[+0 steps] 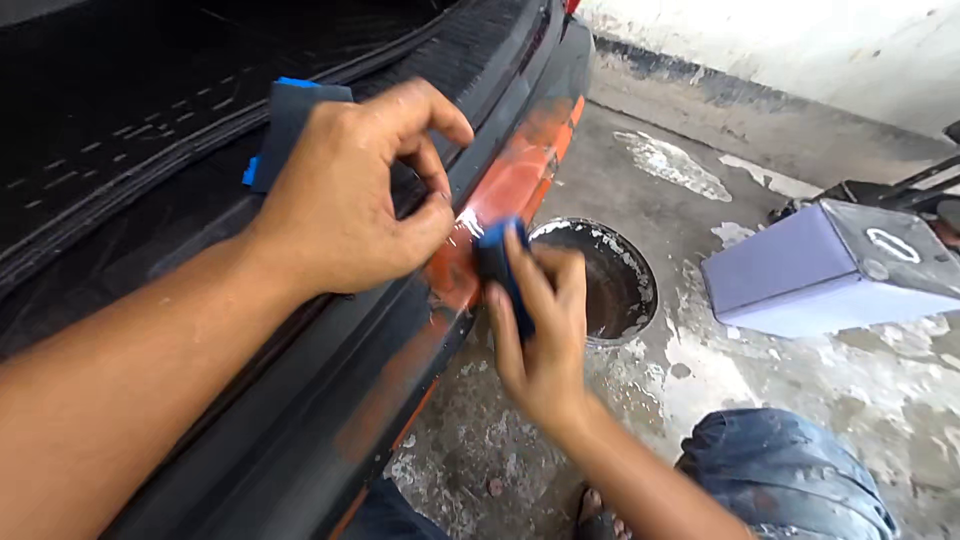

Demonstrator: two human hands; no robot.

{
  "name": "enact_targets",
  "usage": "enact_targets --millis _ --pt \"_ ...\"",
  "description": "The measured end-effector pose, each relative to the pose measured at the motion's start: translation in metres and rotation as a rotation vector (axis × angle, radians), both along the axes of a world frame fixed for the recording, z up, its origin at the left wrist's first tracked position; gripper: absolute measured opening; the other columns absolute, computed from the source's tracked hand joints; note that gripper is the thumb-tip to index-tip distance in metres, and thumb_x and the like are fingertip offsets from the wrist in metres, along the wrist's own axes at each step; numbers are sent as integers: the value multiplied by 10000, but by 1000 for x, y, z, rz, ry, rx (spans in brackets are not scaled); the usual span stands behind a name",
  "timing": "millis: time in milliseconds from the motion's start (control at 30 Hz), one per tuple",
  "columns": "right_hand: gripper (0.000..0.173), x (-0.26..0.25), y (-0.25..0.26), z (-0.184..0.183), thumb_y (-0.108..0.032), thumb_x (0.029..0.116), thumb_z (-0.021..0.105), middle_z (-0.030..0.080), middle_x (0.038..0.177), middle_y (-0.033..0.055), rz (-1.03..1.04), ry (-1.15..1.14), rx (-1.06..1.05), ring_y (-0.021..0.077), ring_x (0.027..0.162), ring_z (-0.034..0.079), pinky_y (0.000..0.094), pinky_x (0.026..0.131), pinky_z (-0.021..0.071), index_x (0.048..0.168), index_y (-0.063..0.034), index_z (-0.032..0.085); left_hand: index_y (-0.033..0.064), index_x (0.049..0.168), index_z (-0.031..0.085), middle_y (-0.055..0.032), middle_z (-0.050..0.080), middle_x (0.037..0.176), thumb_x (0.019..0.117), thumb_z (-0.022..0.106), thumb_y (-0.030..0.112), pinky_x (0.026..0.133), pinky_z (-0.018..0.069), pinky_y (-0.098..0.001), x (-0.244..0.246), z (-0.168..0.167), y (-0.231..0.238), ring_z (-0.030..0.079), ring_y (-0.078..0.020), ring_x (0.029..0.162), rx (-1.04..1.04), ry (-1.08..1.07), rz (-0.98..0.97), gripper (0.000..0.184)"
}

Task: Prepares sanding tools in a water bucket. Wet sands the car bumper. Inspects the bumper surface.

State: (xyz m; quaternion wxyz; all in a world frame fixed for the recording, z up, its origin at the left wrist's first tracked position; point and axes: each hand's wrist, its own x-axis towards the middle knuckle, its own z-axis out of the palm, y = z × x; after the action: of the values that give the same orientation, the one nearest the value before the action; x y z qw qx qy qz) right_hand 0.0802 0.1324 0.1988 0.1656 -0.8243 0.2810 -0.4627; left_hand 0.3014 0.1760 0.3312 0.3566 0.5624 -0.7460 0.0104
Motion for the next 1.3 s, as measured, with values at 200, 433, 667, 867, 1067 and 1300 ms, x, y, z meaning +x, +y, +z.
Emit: enact_targets --millis 200,433,667,867,1067,1300 --pt "422 17 -33 1 -302 970 608 598 1086 161 16 -75 -142 265 992 573 420 831 496 1334 -104 684 127 1241 636 92 726 922 864 623 223 798 579 -225 4 1 -3 674 10 866 24 -29 6 390" --pt "441 -14 3 -20 -331 979 605 568 1197 97 104 -25 -103 178 1058 574 351 855 519 1398 -195 630 165 1222 652 115 706 854 842 620 233 736 532 -286 4 2 -8 637 -2 785 -11 -71 33 388" --pt "464 8 -8 9 -281 1011 575 572 1207 139 74 -23 -48 237 1065 558 407 864 505 1444 -117 595 166 1230 644 110 716 884 845 622 238 797 548 -307 2 1 -5 659 -13 843 -20 -81 41 392" --pt "429 7 -40 -3 -307 969 620 594 1088 158 100 -31 -188 252 988 574 404 829 500 1342 -101 670 161 1242 636 101 709 893 859 616 227 754 552 -286 6 0 -6 651 -12 818 25 -63 29 390" --pt "451 -16 3 -16 -299 992 598 567 1222 111 91 -7 -51 208 1073 578 394 856 537 1426 -177 609 177 1221 653 115 708 840 828 611 246 815 508 -384 0 1 -5 643 -33 813 -44 -119 45 401" --pt "431 22 -29 6 -278 982 608 572 1107 140 27 -138 -84 236 1023 537 387 856 472 1355 -71 672 144 1250 623 89 727 935 858 603 234 801 572 -237 1 1 -5 674 2 876 3 -38 23 402"
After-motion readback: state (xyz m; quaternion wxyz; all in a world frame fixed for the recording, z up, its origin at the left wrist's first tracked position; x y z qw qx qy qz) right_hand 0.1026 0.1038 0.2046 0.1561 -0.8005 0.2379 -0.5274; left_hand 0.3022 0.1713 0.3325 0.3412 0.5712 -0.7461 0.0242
